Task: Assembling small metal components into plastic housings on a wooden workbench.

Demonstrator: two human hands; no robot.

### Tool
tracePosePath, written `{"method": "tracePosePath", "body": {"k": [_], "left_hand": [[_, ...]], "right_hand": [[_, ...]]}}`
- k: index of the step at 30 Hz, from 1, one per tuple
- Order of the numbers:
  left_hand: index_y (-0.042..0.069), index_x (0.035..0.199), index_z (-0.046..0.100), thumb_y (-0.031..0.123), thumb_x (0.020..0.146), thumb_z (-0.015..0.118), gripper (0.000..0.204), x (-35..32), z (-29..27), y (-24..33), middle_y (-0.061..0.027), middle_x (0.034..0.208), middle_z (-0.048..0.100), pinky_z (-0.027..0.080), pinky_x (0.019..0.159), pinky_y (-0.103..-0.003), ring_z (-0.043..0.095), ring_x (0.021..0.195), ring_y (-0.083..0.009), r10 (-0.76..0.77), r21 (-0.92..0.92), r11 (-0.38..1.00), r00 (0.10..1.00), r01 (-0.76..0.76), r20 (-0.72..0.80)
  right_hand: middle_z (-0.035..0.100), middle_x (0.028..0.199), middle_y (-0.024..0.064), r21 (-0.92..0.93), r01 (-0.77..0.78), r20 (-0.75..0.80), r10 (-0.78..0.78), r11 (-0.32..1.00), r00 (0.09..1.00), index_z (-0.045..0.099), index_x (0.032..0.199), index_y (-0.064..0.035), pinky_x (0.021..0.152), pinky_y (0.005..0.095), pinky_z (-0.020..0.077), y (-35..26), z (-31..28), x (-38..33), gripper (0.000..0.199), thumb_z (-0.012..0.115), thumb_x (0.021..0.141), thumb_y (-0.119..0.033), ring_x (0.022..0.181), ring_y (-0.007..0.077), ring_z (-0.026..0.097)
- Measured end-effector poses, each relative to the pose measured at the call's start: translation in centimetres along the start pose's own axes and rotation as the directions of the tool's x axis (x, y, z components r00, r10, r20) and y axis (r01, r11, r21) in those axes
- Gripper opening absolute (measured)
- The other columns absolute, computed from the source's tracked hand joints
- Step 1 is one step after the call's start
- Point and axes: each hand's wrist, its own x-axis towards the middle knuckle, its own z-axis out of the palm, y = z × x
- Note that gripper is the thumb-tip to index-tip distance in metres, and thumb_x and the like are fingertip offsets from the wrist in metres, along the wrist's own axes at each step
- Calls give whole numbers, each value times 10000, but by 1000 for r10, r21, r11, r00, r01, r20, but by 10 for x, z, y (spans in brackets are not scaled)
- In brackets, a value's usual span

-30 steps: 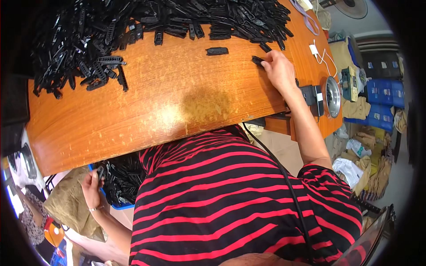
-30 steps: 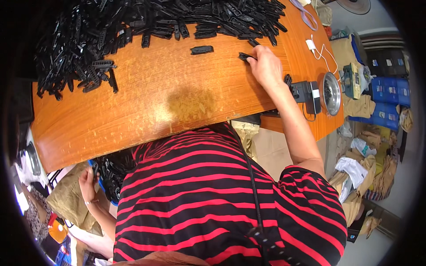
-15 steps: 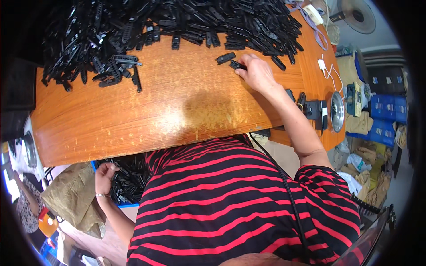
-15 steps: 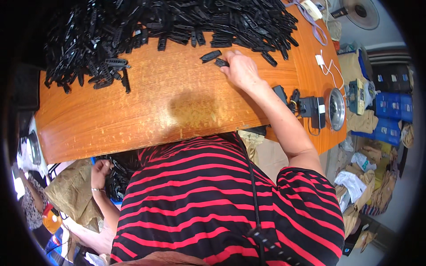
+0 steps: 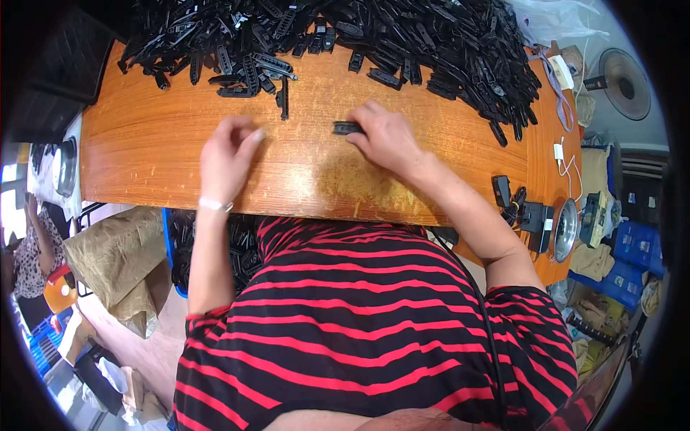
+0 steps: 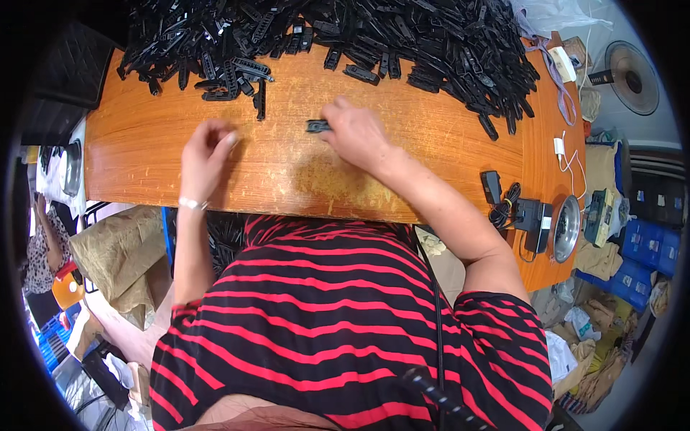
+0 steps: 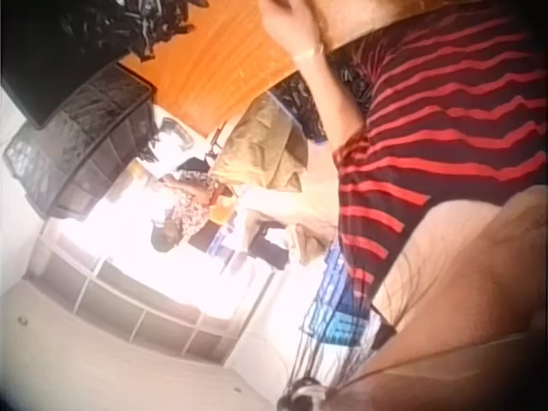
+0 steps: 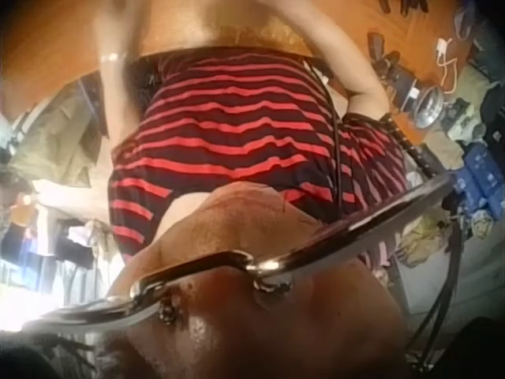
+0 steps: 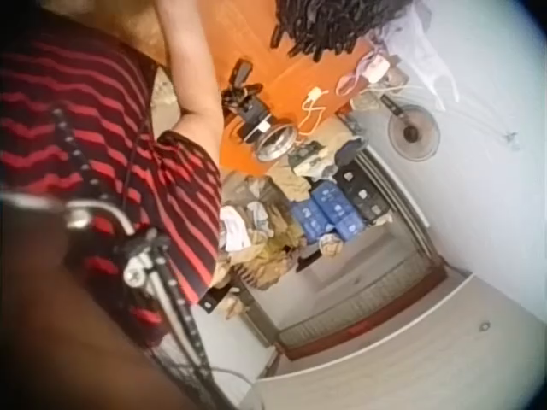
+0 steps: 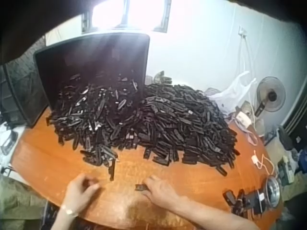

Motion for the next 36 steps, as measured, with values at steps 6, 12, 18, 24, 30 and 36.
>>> {"method": "tracePosePath", "body": {"k": [6, 12, 18, 24, 30, 36], "left_hand": [[80, 1067, 605, 262, 781, 721, 358, 40, 54, 20, -95, 813, 669, 504, 667, -384, 652, 759, -287, 62, 309, 950, 997, -46, -42], [31, 1082, 596, 147, 797, 710, 329, 40, 53, -10, -45, 734, 621, 485, 628, -300, 601, 666, -174, 8, 1, 1000, 1000, -8, -17], [-15, 1098, 590, 16, 848, 644, 258, 21, 38, 3, 23, 751, 582, 438, 626, -191, 519, 675, -51, -71, -427, 893, 982, 142, 178], [-19, 1087, 577, 27, 867, 643, 234, 19, 41, 27, 12, 767, 605, 433, 593, -171, 528, 658, -40, -97, -680, 699, 972, 221, 215], [24, 1003, 522, 82, 883, 655, 188, 21, 57, 31, -7, 761, 640, 435, 561, -178, 560, 643, -52, -111, -757, 620, 978, 206, 176], [18, 1019, 527, 81, 882, 657, 199, 27, 52, 29, -13, 747, 626, 459, 549, -176, 563, 619, -57, -191, -643, 694, 945, 322, 267]], "right_hand": [[573, 961, 126, 11, 93, 66, -94, 996, 993, 588, 939, -54, 705, 446, 499, -33, 24, 16, 228, 687, 797, -203, 809, 343, 613], [587, 951, 128, 72, 112, 24, -114, 991, 993, 590, 1007, -63, 714, 440, 500, -32, 27, 27, 302, 700, 787, -238, 834, 346, 620], [625, 919, 121, 285, 72, -184, -19, 956, 983, 598, 1087, -52, 725, 387, 507, -29, 17, 36, 328, 681, 824, -229, 806, 286, 632], [643, 823, 91, 499, 2, -115, 65, 866, 991, 567, 1164, -26, 653, 302, 508, -32, 12, 46, 332, 647, 885, -187, 725, 160, 628], [627, 748, 57, 384, 245, -301, -131, 890, 945, 525, 1246, -29, 535, 271, 483, -46, 22, 29, 381, 611, 914, -194, 578, 115, 587], [599, 647, 19, 606, -11, 26, -6, 795, 1000, 557, 1216, -18, 448, 237, 433, -35, 2, 32, 300, 545, 952, -160, 468, 81, 522]]}}
